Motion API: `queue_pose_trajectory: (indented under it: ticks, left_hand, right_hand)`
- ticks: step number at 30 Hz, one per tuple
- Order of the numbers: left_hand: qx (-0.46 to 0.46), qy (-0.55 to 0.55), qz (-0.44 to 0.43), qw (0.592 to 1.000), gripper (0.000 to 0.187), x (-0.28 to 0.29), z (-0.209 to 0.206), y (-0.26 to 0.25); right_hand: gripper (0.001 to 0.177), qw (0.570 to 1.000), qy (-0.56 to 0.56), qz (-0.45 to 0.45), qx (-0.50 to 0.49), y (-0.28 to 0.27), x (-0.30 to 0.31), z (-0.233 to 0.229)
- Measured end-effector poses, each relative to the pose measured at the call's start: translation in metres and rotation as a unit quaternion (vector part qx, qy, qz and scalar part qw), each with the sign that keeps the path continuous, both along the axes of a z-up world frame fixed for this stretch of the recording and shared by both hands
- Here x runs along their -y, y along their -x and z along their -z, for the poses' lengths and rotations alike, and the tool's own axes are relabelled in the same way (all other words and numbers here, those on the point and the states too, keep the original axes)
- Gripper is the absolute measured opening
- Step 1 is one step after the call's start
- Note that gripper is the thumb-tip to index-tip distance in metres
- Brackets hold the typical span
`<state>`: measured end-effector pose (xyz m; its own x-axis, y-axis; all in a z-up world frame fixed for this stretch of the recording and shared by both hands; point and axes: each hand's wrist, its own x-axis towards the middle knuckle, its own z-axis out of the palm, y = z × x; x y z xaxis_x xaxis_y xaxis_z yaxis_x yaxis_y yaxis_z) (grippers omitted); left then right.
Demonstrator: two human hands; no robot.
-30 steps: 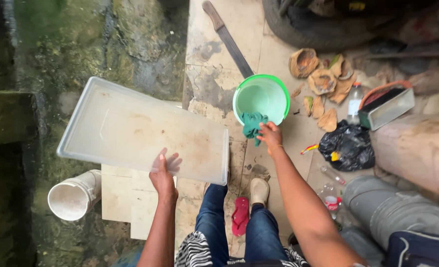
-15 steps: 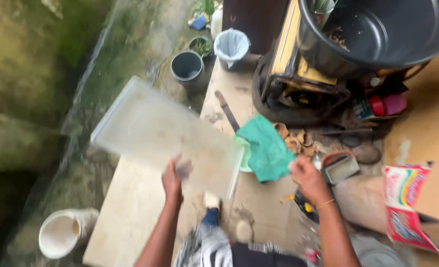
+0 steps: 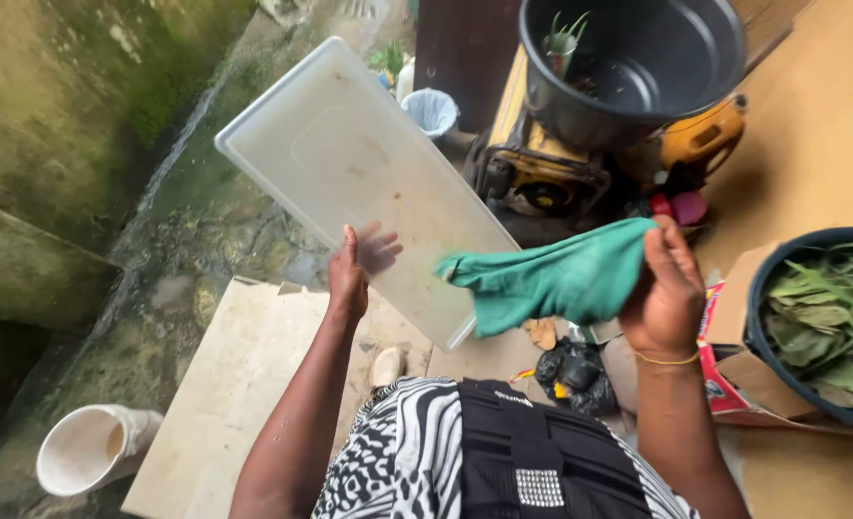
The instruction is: The recorder retrieves a plastic container lid and wipes it clean with a green cloth.
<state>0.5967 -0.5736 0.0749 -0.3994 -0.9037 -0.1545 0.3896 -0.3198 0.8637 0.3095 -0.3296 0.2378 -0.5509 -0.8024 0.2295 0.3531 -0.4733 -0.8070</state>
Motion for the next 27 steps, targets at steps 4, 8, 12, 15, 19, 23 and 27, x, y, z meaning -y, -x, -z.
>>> queue_pose_trajectory:
  ticks: [4, 8, 12, 15, 19, 23, 27]
  left_hand:
    - [-0.007, 0.019, 0.012, 1.000, 0.077, -0.017, -0.029, 0.021]
    - [-0.053, 0.004, 0.030, 0.998, 0.086, -0.028, -0.045, 0.041]
    - [-0.147, -0.032, 0.059, 0.987, 0.089, -0.028, -0.058, 0.052]
    - [-0.190, -0.023, 0.068, 0.979, 0.088, -0.019, -0.058, 0.051]
    - [-0.210, -0.018, 0.078, 0.974, 0.089, -0.009, -0.076, 0.043]
    - [-0.216, -0.036, 0.087, 0.972, 0.090, -0.001, -0.072, 0.031]
    - [-0.237, -0.021, 0.105, 0.966, 0.098, 0.008, -0.078, 0.015]
  right_hand:
    - [0.011, 0.997, -0.025, -0.077, 0.003, -0.030, 0.005, -0.044]
    - [0.011, 0.977, 0.021, -0.148, -0.151, -0.042, 0.019, -0.047]
    - [0.023, 0.960, 0.035, -0.186, -0.208, -0.068, 0.046, -0.050]
    - [0.034, 0.828, 0.025, -0.072, -0.556, -0.099, 0.052, -0.047]
    - [0.043, 0.681, -0.002, -0.023, -0.732, -0.104, 0.078, 0.037]
    - [0.055, 0.564, -0.008, 0.025, -0.826, -0.120, 0.102, 0.071]
    - [0.053, 0.542, -0.020, 0.102, -0.834, -0.145, 0.136, 0.082]
